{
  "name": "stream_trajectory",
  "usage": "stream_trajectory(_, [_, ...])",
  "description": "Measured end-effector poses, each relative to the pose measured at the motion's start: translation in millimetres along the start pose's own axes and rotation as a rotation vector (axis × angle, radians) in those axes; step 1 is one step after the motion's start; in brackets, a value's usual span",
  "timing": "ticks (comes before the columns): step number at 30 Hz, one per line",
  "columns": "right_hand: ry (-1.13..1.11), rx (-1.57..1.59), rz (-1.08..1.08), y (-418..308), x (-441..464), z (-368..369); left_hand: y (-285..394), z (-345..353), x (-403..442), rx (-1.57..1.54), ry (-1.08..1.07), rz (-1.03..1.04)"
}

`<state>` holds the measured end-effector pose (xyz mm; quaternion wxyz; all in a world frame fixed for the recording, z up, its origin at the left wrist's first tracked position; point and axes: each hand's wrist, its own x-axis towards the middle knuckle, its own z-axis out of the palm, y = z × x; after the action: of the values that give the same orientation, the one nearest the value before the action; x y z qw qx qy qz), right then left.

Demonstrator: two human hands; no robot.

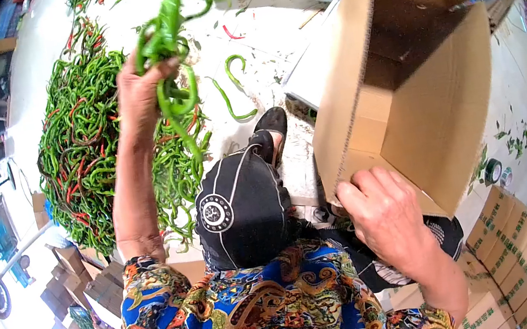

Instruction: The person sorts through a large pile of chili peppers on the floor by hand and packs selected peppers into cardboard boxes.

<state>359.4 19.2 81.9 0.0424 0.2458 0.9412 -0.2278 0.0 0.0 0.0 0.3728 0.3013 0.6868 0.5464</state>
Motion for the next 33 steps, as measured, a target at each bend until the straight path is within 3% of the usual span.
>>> stream_trajectory(5, [0.046,0.008,-0.020,-8,-6,-8,129,51,-36,-0.285,-0.193,0.165])
stream_trajectory(9, [0.046,-0.022,-0.023,1,-2,6,159,119,-56,-0.193,-0.365,0.027])
stream_trajectory(10, [-0.032,-0.014,0.009,-2,0,-3,149,125,-47,-0.217,-0.598,0.046])
stream_trajectory(11, [0.032,-0.024,0.011,-3,-2,1,142,139,-50,-0.143,-0.644,0.114])
stream_trajectory(13, [0.150,-0.037,0.004,-5,-5,12,122,159,-49,0.063,-0.631,0.224])
stream_trajectory(14, [0.061,-0.017,-0.021,1,-2,11,106,162,-41,0.236,-0.575,0.396])
stream_trajectory(15, [0.077,-0.023,-0.025,2,-3,11,111,156,-38,0.288,-0.574,0.415])
stream_trajectory(17, [0.105,-0.025,-0.037,1,-3,10,105,134,-18,0.272,-0.549,0.422])
stream_trajectory(18, [0.111,0.006,-0.030,-2,-3,4,101,125,-13,0.111,-0.444,0.419])
stream_trajectory(21, [0.120,0.018,0.000,1,-10,8,0,88,66,0.275,-0.176,0.378])
stream_trajectory(22, [0.128,0.031,0.004,-1,-8,4,-34,81,78,0.340,-0.119,0.151])
stream_trajectory(23, [0.107,0.030,-0.001,-3,-7,3,-92,71,101,0.697,-0.113,0.140])
stream_trajectory(24, [0.079,0.028,-0.007,-3,-7,2,-125,73,95,0.719,-0.109,0.012])
stream_trajectory(27, [0.001,0.043,-0.005,-7,-1,-7,-247,82,83,0.911,0.058,0.042])
stream_trajectory(32, [-0.067,0.083,0.041,-10,9,-12,-286,104,68,0.856,0.191,-0.077])
stream_trajectory(33, [-0.081,0.084,0.056,-9,11,-12,-287,101,69,0.870,0.117,-0.053])
